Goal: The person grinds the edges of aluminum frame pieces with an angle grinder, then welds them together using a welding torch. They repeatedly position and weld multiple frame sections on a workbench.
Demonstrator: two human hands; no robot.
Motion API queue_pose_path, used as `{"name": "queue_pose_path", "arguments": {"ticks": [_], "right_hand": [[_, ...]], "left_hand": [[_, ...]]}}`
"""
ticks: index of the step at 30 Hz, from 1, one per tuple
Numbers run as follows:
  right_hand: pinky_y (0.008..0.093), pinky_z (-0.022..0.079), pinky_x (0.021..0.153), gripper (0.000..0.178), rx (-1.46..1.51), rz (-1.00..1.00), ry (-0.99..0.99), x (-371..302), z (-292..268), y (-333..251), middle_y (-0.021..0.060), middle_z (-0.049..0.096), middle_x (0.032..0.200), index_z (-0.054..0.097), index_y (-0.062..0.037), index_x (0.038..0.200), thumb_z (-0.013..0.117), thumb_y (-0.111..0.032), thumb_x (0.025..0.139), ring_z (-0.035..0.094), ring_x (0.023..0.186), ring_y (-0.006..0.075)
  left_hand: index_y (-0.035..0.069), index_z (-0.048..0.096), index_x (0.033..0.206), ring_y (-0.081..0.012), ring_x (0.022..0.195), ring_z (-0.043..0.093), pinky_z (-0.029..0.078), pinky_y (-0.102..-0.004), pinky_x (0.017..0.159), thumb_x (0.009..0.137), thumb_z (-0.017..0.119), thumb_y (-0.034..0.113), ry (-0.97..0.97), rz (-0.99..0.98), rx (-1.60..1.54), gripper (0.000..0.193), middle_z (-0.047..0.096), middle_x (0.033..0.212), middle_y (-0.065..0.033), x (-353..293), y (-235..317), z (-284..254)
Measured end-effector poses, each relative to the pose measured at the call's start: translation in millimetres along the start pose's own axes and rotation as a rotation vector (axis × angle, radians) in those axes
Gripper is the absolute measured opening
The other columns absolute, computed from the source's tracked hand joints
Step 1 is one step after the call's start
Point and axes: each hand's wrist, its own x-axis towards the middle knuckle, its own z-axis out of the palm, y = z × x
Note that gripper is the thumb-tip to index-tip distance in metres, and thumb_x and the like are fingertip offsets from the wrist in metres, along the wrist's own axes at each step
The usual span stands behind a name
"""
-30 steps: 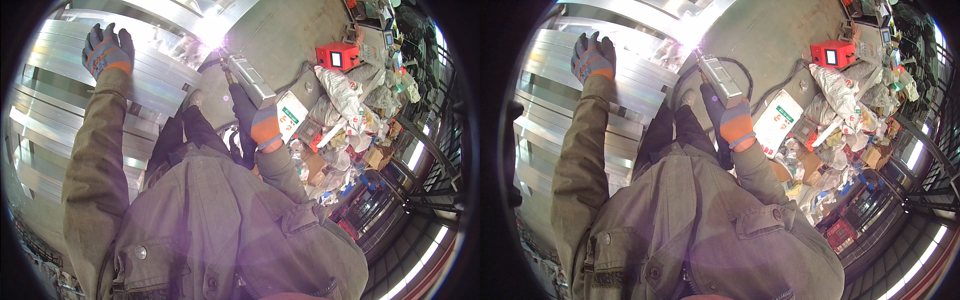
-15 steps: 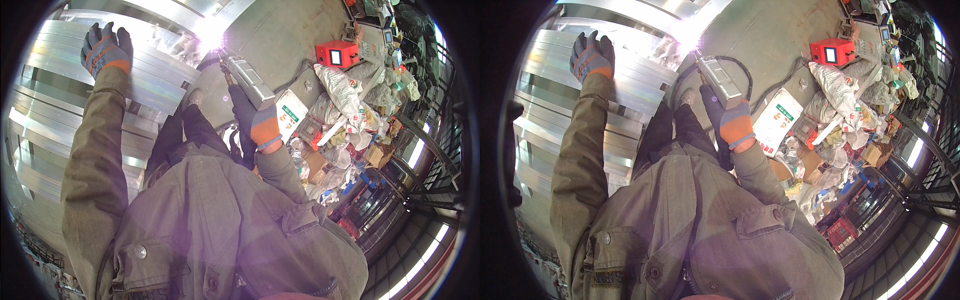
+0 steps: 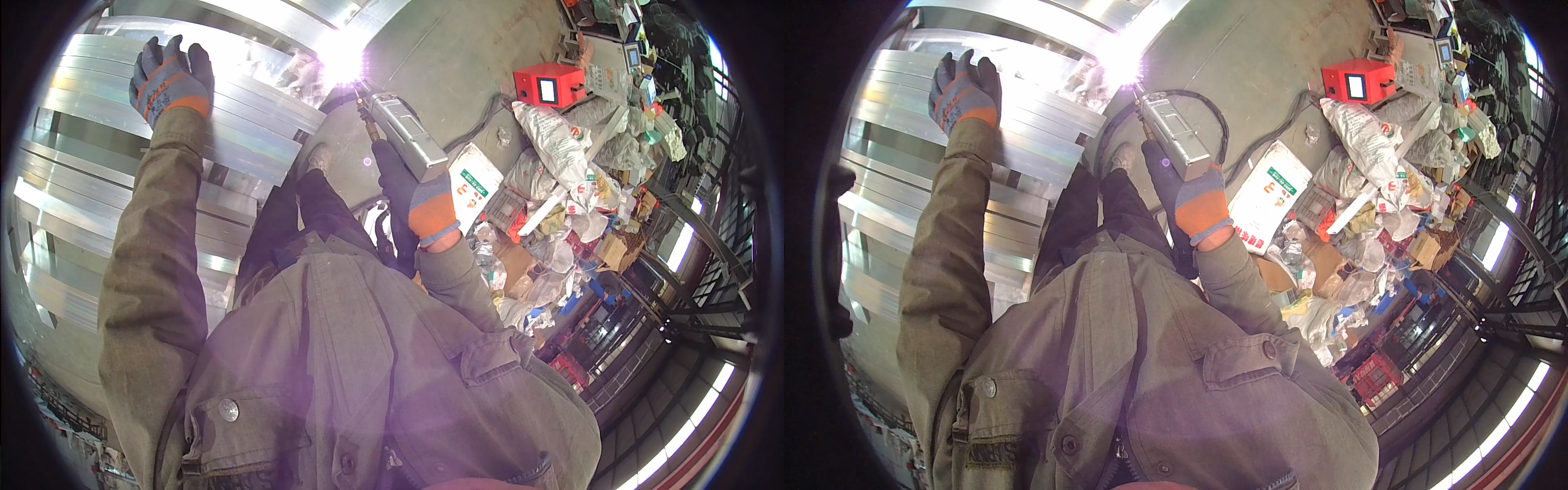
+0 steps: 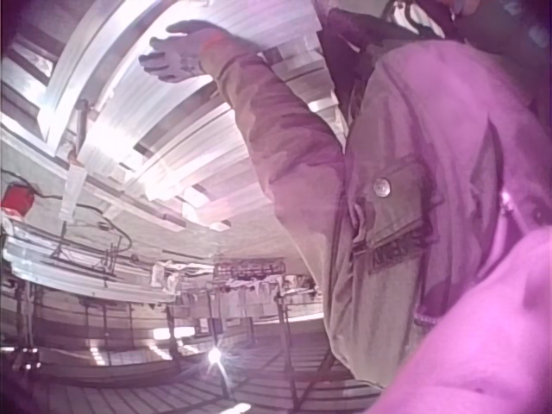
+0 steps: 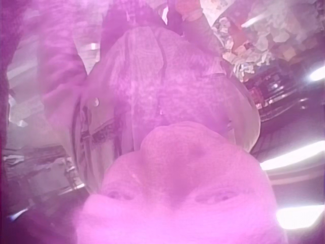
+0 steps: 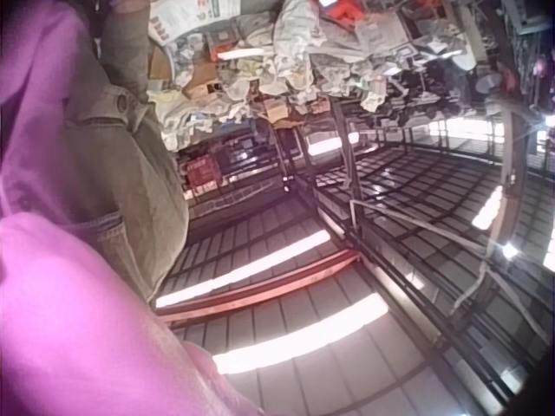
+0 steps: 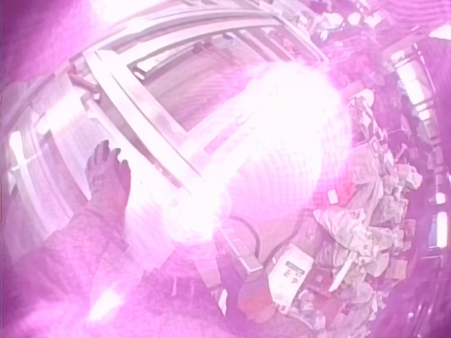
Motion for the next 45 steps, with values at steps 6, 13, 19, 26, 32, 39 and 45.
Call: {"name": "queue_pose_path", "arguments": {"ticks": [6, 13, 19, 26, 32, 39, 45], "right_hand": [[0.0363, 0.057, 0.085, 0.037, 0.004, 0.011, -0.005, -5, -2, 9, 0.0137, 0.081, 0.111, 0.077, -0.0010, 0.132, 0.079, -0.027, 0.105, 0.076, 0.100, 0.0276], [0.0329, 0.053, 0.073, 0.039, 0.184, 0.072, 0.058, -26, -27, -63, 0.0080, 0.077, 0.101, 0.076, 0.0000, 0.132, 0.083, -0.027, 0.104, 0.070, 0.086, 0.0190], [0.0331, 0.058, 0.080, 0.042, 0.197, 0.012, 0.125, -48, -87, -91, 0.0107, 0.081, 0.109, 0.074, 0.0012, 0.137, 0.082, -0.024, 0.105, 0.073, 0.093, 0.0170], [0.0326, 0.054, 0.074, 0.035, 0.211, -0.011, 0.064, -29, -169, -33, 0.0022, 0.076, 0.095, 0.077, -0.0010, 0.129, 0.086, -0.020, 0.102, 0.066, 0.084, 0.0123], [0.0308, 0.047, 0.064, 0.021, 0.184, -0.087, 0.022, 40, -266, 23, -0.0018, 0.065, 0.086, 0.072, -0.0040, 0.111, 0.087, -0.011, 0.098, 0.061, 0.075, 0.0100], [0.0292, 0.049, 0.061, 0.020, 0.386, -0.101, 0.018, 83, -361, 31, -0.0002, 0.069, 0.083, 0.074, -0.0065, 0.107, 0.089, -0.014, 0.097, 0.064, 0.070, 0.0103], [0.0314, 0.051, 0.062, 0.023, 0.332, -0.033, -0.059, 127, -387, 27, 0.0012, 0.067, 0.082, 0.073, -0.0043, 0.111, 0.087, -0.015, 0.097, 0.065, 0.071, 0.0125]], "left_hand": [[0.029, 0.077, 0.139, -0.0341, 0.153, 0.051, 0.036, -0.0529, 0.129, 0.102, 0.066, 0.054, 0.004, 0.006, -0.003, 0.046, 0.058, 0.165, -0.0072, -1, 0, 0], [0.025, 0.075, 0.143, -0.0387, 0.152, 0.051, 0.037, -0.0534, 0.129, 0.104, 0.064, 0.053, 0.002, 0.014, -0.047, 0.050, 0.059, 0.164, -0.0139, -2, 0, -4], [0.019, 0.062, 0.158, -0.0408, 0.156, 0.047, 0.034, -0.0563, 0.130, 0.107, 0.061, 0.054, -0.024, 0.005, -0.080, 0.062, 0.056, 0.166, -0.0168, -5, 3, -13], [0.007, 0.050, 0.166, -0.0392, 0.160, 0.043, 0.031, -0.0573, 0.133, 0.103, 0.071, 0.054, -0.044, -0.021, -0.009, 0.082, 0.048, 0.173, -0.0184, -30, 35, -45], [0.000, 0.050, 0.166, -0.0419, 0.162, 0.040, 0.031, -0.0562, 0.133, 0.101, 0.070, 0.060, -0.124, -0.186, -0.025, 0.090, 0.044, 0.175, -0.0228, -123, 130, -76], [-0.003, 0.028, 0.176, -0.0448, 0.171, 0.020, 0.015, -0.0613, 0.138, 0.102, 0.061, 0.077, -0.297, -0.395, 0.064, 0.114, 0.024, 0.185, -0.0235, -152, 203, -53], [-0.001, 0.028, 0.176, -0.0458, 0.171, 0.021, 0.016, -0.0628, 0.137, 0.103, 0.062, 0.072, -0.332, -0.415, 0.124, 0.108, 0.024, 0.185, -0.0250, -149, 212, -55]]}}
